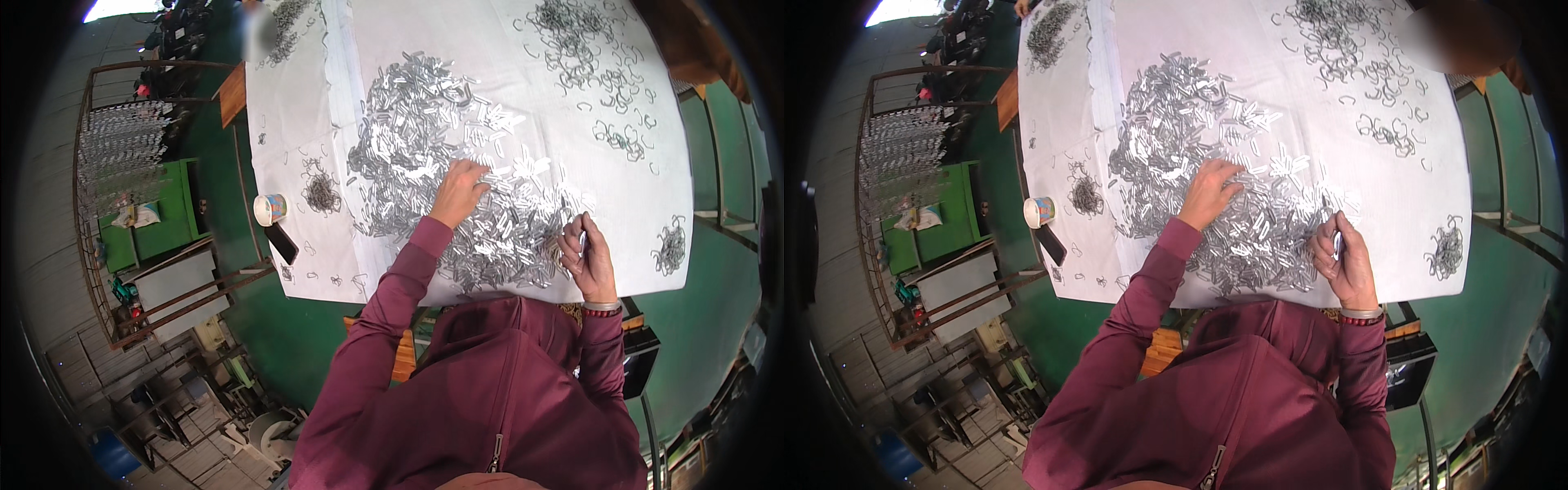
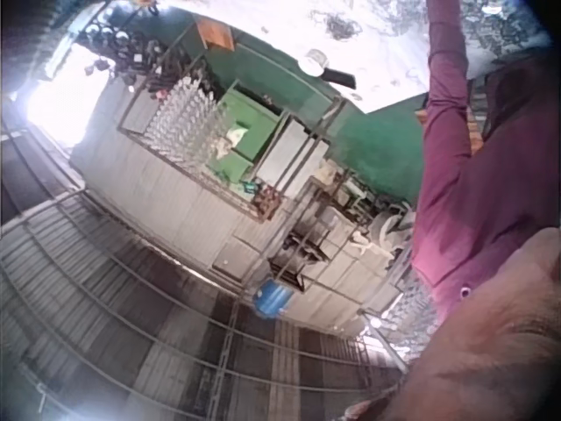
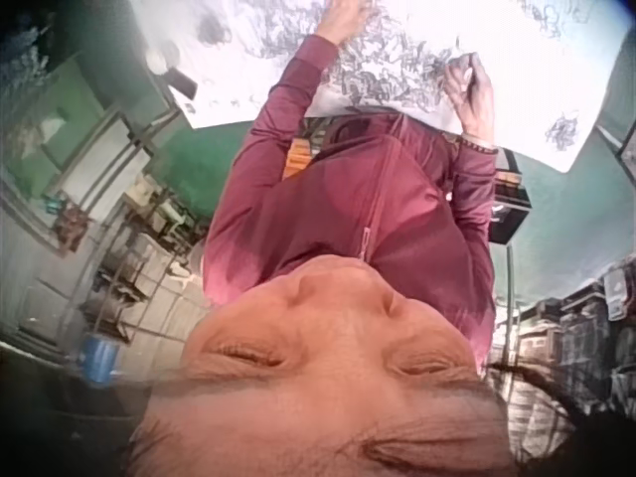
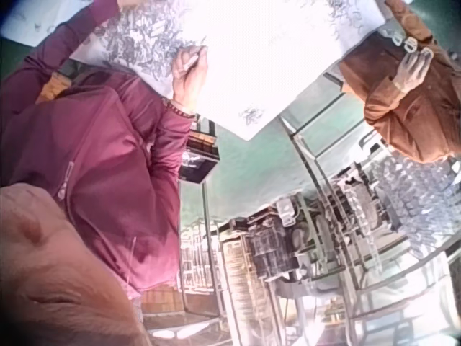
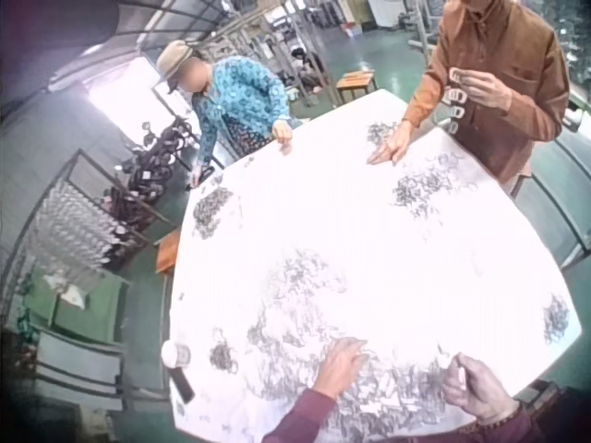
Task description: The person sorts small silver metal parts on a white table, picking them up and placing them into a black container. Another person also sorts parts at the same table. The camera wearer continues the repetitive sorting throughout the clip.
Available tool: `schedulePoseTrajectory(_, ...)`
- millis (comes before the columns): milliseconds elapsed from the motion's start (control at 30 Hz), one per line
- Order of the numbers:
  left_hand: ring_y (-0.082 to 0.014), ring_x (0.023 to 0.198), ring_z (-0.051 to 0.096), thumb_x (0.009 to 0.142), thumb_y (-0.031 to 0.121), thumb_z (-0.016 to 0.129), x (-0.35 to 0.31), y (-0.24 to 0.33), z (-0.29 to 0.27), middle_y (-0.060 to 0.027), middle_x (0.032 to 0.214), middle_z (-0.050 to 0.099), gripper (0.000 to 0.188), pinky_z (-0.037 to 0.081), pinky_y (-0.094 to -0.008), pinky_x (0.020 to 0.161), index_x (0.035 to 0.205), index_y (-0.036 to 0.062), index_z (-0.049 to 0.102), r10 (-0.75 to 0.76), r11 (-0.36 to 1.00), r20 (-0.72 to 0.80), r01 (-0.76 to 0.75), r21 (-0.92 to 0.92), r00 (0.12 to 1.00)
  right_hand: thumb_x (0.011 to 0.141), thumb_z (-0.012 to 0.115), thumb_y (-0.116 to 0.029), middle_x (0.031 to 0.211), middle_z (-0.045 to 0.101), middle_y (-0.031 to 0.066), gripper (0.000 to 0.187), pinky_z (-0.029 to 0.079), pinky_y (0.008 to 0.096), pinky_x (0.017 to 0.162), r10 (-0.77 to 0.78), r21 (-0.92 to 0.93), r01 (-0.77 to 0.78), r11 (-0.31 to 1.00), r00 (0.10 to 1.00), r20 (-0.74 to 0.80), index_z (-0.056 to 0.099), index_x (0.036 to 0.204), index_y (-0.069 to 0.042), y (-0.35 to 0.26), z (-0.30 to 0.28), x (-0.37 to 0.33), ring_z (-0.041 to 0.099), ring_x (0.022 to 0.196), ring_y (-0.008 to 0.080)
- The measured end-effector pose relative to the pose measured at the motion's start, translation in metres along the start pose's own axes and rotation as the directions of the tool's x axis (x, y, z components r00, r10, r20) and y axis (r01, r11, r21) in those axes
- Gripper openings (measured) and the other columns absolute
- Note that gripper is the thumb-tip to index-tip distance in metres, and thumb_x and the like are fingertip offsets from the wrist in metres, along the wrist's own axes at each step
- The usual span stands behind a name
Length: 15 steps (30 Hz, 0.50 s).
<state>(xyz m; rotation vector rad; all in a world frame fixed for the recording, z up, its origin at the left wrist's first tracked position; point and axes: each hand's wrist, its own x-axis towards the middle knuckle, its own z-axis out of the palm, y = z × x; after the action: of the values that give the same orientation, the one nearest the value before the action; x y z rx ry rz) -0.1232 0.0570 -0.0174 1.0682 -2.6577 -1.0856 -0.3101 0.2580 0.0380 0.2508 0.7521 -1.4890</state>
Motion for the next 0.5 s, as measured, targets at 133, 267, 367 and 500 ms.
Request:
schedulePoseTrajectory(133,-0.0419,0.131,0.027,0.086,0.020,0.062,0.049,-0.016,0.009,-0.0196,0.142,0.034,0.052,0.031,-0.0480,0.105,0.134,0.0128,0.045,0.040,0.987,-0.287,0.007,0.160,0.957,0.099,0.043,-0.031,0.060,0.033,-0.0014,0.028,0.020,0.0177,0.033,0.050,0.208,-0.069,0.976,0.994,0.095,0.045,0.080,-0.010,-0.002,0.000,0.005,0.028,0.046,0.0061)
schedulePoseTrajectory(267,-0.0460,0.137,0.011,0.092,0.039,0.049,0.066,-0.014,0.044,-0.0220,0.149,0.017,0.059,0.016,-0.0601,0.107,0.144,0.0198,0.030,-0.012,0.926,-0.191,0.083,0.368,0.982,0.098,0.045,-0.031,0.057,0.031,-0.0035,0.024,0.016,0.0172,0.033,0.082,0.239,-0.097,0.966,0.994,0.070,0.050,0.086,-0.011,-0.012,-0.004,0.002,0.025,0.044,0.0039)
schedulePoseTrajectory(367,-0.0508,0.135,0.008,0.091,0.039,0.051,0.038,0.010,0.060,-0.0270,0.148,0.012,0.061,0.014,-0.0639,0.105,0.145,0.0235,0.028,-0.050,0.905,-0.174,0.119,0.408,0.983,0.098,0.045,-0.031,0.056,0.031,-0.0035,0.024,0.016,0.0172,0.032,0.082,0.219,-0.087,0.972,0.996,0.033,0.052,0.089,-0.011,-0.020,-0.011,0.000,0.024,0.043,0.0039)
schedulePoseTrajectory(500,-0.0535,0.135,0.002,0.091,0.038,0.051,-0.012,0.024,0.062,-0.0292,0.148,0.007,0.059,0.008,-0.0668,0.104,0.144,0.0253,0.030,-0.070,0.912,-0.031,0.077,0.403,0.997,0.099,0.044,-0.032,0.056,0.031,-0.0031,0.026,0.016,0.0174,0.032,0.071,0.226,-0.077,0.971,0.997,0.032,0.053,0.091,-0.010,-0.026,-0.015,0.008,0.024,0.042,0.0041)
